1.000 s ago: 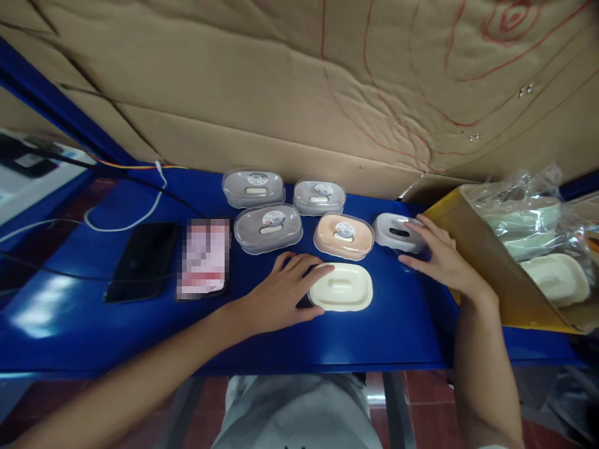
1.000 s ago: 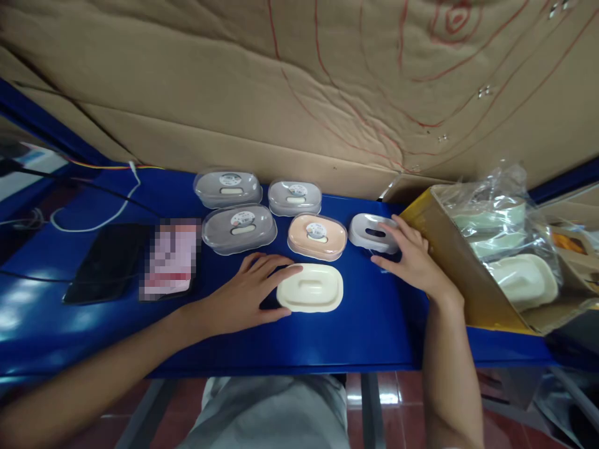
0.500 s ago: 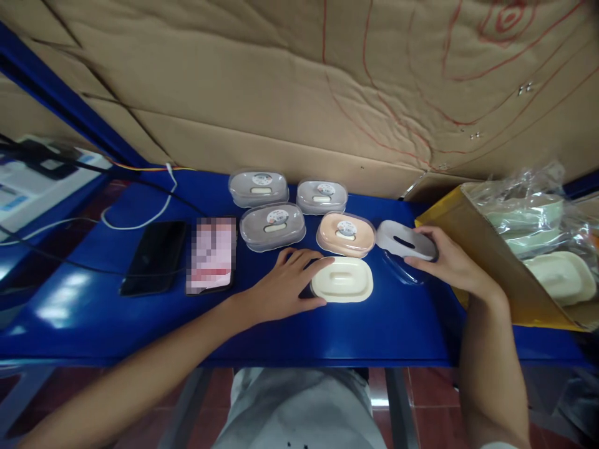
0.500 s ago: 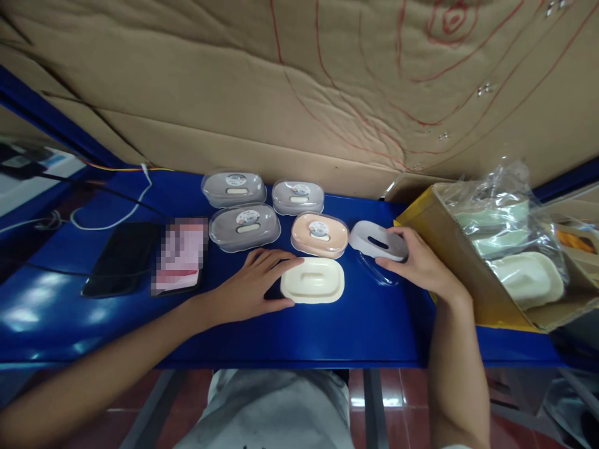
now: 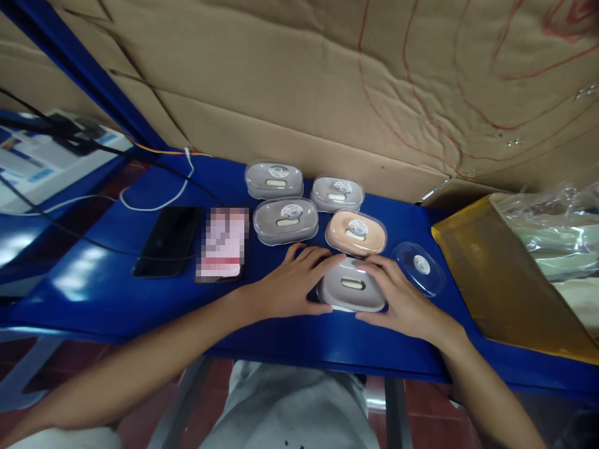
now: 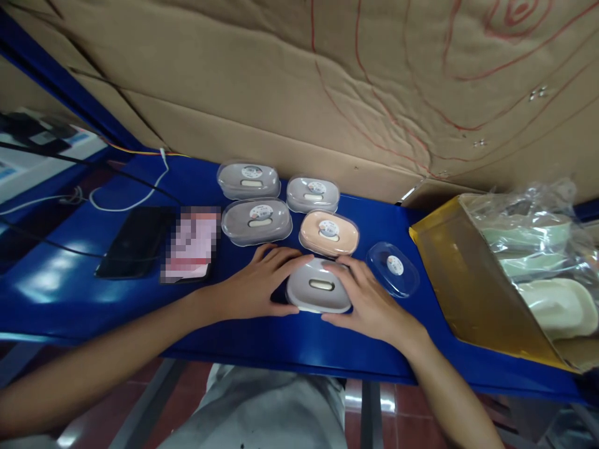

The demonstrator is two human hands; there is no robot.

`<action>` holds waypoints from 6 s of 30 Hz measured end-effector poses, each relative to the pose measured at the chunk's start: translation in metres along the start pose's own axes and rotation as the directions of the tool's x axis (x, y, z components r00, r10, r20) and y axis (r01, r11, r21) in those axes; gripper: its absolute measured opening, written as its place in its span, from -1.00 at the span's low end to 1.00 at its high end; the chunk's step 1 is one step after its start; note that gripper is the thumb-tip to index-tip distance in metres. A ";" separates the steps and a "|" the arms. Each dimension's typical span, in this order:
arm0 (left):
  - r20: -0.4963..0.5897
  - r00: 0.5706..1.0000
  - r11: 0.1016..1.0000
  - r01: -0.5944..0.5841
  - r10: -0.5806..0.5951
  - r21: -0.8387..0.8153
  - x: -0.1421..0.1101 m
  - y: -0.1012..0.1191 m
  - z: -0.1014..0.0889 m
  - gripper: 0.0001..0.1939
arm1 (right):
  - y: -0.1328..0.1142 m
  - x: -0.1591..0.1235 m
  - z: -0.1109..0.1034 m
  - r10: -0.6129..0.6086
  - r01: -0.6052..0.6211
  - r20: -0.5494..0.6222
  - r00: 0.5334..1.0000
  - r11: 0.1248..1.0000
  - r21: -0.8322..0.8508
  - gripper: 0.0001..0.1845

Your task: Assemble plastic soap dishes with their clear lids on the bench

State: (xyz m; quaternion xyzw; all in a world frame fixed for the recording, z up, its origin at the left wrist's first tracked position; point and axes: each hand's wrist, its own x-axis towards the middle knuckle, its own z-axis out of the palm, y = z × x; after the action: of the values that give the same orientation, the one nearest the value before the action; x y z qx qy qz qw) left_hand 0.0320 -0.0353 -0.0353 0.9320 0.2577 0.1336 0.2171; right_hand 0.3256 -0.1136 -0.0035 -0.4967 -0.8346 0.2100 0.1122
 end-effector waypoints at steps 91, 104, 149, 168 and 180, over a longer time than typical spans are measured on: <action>-0.012 1.000 0.972 -0.005 0.003 -0.234 -0.001 -0.007 -0.016 -0.11 | -0.005 0.005 0.008 -0.150 0.126 -0.068 0.986 0.953 -0.277 -0.06; -0.666 0.735 0.883 0.390 -0.127 0.261 -0.004 -0.022 -0.058 -0.72 | -0.010 0.019 0.028 -0.246 0.126 -0.258 0.934 0.905 -0.407 -0.38; -0.442 0.854 0.959 0.272 -0.275 -0.072 0.002 -0.043 -0.031 -0.44 | 0.069 -0.017 -0.033 0.032 -0.091 -0.371 0.928 0.985 -0.144 -0.50; -0.147 0.986 0.962 -0.032 0.075 0.271 0.005 -0.015 -0.013 -0.65 | 0.032 -0.005 -0.013 -0.125 0.089 -0.191 0.974 0.979 -0.184 -0.61; -0.188 0.980 0.996 -0.054 0.065 0.064 0.002 -0.005 -0.019 -0.73 | 0.047 -0.015 -0.038 -0.093 -0.091 -0.461 0.883 0.928 -0.362 -0.56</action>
State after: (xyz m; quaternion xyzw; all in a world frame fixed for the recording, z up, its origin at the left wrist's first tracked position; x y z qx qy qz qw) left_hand 0.0249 -0.0238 -0.0206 0.9282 0.2530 0.2209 0.1599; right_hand 0.3847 -0.0977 0.0091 -0.5444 -0.8070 -0.0791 0.2147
